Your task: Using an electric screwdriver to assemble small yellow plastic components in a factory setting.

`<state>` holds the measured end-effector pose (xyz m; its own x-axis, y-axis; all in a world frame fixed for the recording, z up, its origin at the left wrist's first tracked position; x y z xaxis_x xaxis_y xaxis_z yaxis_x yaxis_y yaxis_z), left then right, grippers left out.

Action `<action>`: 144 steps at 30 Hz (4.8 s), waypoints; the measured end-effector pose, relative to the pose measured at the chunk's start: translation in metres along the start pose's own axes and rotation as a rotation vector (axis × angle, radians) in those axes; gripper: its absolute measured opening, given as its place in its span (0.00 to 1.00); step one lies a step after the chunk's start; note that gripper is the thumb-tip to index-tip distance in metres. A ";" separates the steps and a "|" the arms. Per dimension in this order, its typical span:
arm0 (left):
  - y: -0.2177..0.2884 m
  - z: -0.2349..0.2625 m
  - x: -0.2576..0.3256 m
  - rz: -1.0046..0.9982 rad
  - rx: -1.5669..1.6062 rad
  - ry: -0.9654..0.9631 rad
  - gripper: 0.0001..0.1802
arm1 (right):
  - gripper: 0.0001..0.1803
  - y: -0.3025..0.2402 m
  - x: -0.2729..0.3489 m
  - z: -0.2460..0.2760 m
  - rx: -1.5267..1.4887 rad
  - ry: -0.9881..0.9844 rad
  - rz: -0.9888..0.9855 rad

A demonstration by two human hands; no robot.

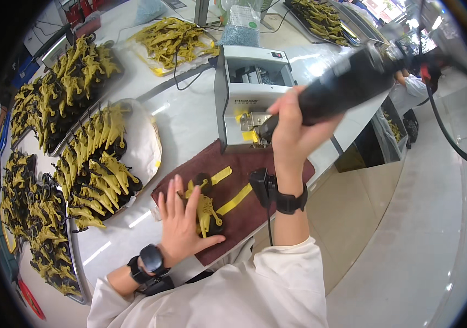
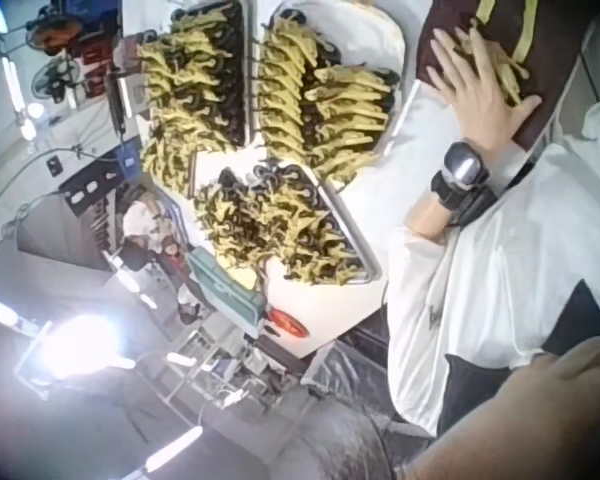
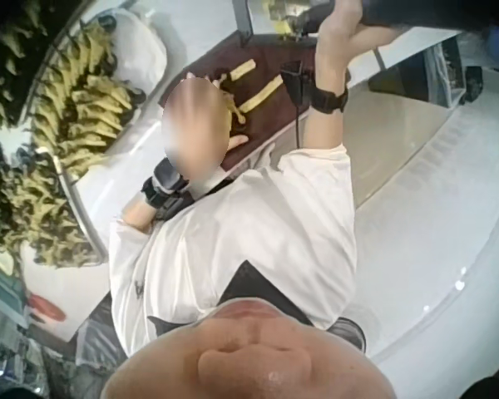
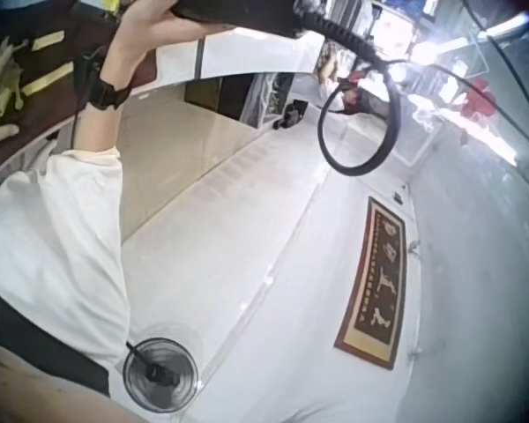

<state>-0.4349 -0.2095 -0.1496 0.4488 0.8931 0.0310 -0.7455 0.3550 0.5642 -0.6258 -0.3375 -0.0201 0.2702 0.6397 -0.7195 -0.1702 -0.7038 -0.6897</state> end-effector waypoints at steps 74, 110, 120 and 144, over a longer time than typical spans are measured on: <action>-0.011 -0.007 -0.001 -0.281 -0.169 -0.191 0.47 | 0.24 -0.008 0.004 -0.007 0.101 -0.080 -0.097; -0.021 -0.007 -0.002 -0.320 -0.082 -0.213 0.35 | 0.33 -0.019 0.112 -0.062 -0.496 -0.705 -0.247; -0.020 -0.007 -0.008 -0.302 -0.033 -0.186 0.41 | 0.31 -0.024 0.103 -0.057 -0.338 -0.945 -0.075; -0.015 -0.006 -0.013 -0.313 -0.085 -0.229 0.45 | 0.31 -0.029 0.069 -0.034 -0.155 -0.291 -0.179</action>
<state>-0.4325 -0.2245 -0.1628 0.7520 0.6567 0.0570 -0.5891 0.6307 0.5052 -0.5703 -0.2835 -0.0469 -0.0020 0.8021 -0.5972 0.0069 -0.5971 -0.8021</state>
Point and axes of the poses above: each hand's wrist, its own x-axis away from the middle knuckle, its own z-axis out of the back of the hand, y = z × x, the point moved 4 cm from there along -x, towards the middle knuckle, and after that the axes turned 10 degrees about -y, right-handed, at the moved point
